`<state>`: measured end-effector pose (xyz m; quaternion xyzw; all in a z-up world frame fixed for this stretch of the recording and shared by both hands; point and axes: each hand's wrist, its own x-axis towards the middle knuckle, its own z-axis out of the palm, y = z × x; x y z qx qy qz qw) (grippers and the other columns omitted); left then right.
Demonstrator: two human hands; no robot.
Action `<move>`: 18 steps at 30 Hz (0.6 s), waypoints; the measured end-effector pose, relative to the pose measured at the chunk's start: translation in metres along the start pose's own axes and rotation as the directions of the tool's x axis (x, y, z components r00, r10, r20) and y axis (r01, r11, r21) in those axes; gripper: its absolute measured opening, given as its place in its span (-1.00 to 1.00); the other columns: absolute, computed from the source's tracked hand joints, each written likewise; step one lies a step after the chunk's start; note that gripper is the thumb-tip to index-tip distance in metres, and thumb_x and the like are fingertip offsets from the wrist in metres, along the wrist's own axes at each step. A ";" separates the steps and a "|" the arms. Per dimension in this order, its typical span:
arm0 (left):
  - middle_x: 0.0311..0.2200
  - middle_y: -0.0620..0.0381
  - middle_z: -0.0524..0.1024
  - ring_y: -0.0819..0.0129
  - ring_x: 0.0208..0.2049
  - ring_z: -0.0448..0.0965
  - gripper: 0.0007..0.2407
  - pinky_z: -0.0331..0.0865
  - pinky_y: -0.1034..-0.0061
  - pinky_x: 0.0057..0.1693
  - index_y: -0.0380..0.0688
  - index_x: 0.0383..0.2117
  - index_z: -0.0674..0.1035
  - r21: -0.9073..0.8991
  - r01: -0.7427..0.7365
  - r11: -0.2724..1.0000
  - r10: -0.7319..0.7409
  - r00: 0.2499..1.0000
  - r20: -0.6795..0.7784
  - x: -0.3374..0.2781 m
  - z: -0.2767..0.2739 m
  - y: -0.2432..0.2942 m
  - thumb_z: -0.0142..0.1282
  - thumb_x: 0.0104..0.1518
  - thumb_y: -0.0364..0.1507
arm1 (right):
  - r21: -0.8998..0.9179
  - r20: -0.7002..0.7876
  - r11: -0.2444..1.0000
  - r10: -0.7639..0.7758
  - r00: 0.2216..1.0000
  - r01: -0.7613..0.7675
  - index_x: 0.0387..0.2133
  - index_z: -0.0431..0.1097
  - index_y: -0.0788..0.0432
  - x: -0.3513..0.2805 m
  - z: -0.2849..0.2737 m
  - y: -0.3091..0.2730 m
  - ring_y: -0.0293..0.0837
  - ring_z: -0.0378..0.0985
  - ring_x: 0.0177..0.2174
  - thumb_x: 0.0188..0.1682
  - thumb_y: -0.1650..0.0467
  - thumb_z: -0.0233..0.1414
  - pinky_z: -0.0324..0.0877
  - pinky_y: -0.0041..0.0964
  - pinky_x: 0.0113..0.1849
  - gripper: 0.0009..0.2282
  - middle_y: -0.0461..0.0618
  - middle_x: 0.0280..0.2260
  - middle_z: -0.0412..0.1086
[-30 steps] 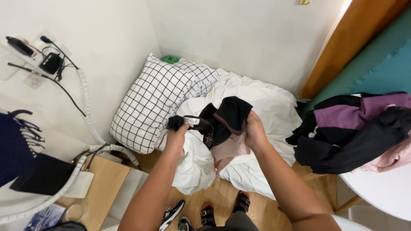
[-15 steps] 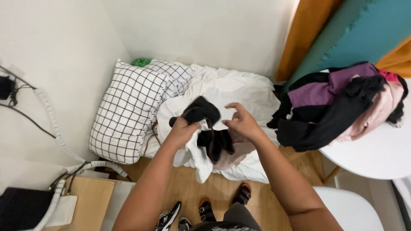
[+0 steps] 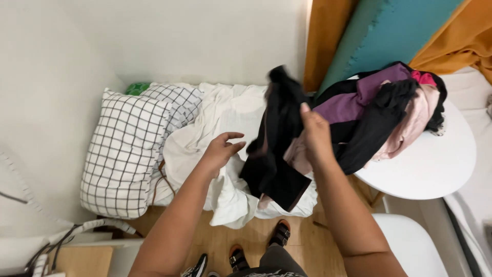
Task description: The person sorts through a pile of mixed clothing on a bed, picking up individual items such as shirts, pants, and underwear. They fold each item by hand and place the folded clothes onto a white round table nearby.
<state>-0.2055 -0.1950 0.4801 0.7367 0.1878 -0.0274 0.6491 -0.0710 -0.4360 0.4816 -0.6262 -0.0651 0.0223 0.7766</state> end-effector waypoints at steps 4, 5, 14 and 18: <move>-0.53 0.24 0.41 0.50 -0.46 0.34 -0.71 0.24 0.56 -0.27 -0.09 -0.06 0.63 -0.016 0.028 0.999 -0.029 1.000 -0.011 0.037 0.029 0.006 0.31 0.07 -0.40 | 0.111 -0.184 0.993 -0.024 0.983 0.045 -0.68 0.16 -0.06 0.051 -0.077 -0.048 -0.41 0.00 -0.58 0.07 0.28 0.16 -0.04 -0.42 -0.50 -0.63 -0.37 -0.62 0.07; -0.53 0.27 0.41 0.54 -0.47 0.31 -0.73 0.20 0.59 -0.29 -0.11 -0.11 0.61 -0.094 -0.004 0.996 0.004 1.000 0.000 0.050 0.038 0.009 0.29 0.04 -0.47 | 0.122 -0.220 0.978 -0.140 0.965 0.170 -0.66 0.14 -0.06 0.068 -0.102 -0.057 -0.41 0.01 -0.54 0.09 0.32 0.17 -0.01 -0.43 -0.46 -0.63 -0.36 -0.59 0.06; -0.57 0.36 0.39 0.66 -0.52 0.28 -0.77 0.19 0.69 -0.33 -0.12 -0.19 0.58 -0.303 -0.093 0.948 0.081 0.995 -0.053 0.119 0.113 0.060 0.13 0.02 -0.62 | -0.696 -0.286 0.519 -0.835 0.471 0.497 -0.24 0.27 0.19 0.165 -0.264 -0.111 -0.07 0.39 -0.23 -0.09 0.49 0.24 0.34 -0.18 -0.18 -0.74 0.03 -0.22 0.32; -0.61 0.37 0.29 0.63 -0.57 0.17 -0.79 0.09 0.66 -0.38 -0.14 -0.21 0.55 -0.295 -0.144 0.944 0.162 0.986 0.036 0.138 0.145 0.071 0.11 0.02 -0.64 | -0.818 0.189 0.344 -0.595 0.781 0.460 -0.20 0.50 0.18 0.193 -0.305 -0.006 0.09 0.47 -0.07 -0.14 0.41 0.33 0.41 -0.06 -0.02 -0.74 0.12 -0.07 0.39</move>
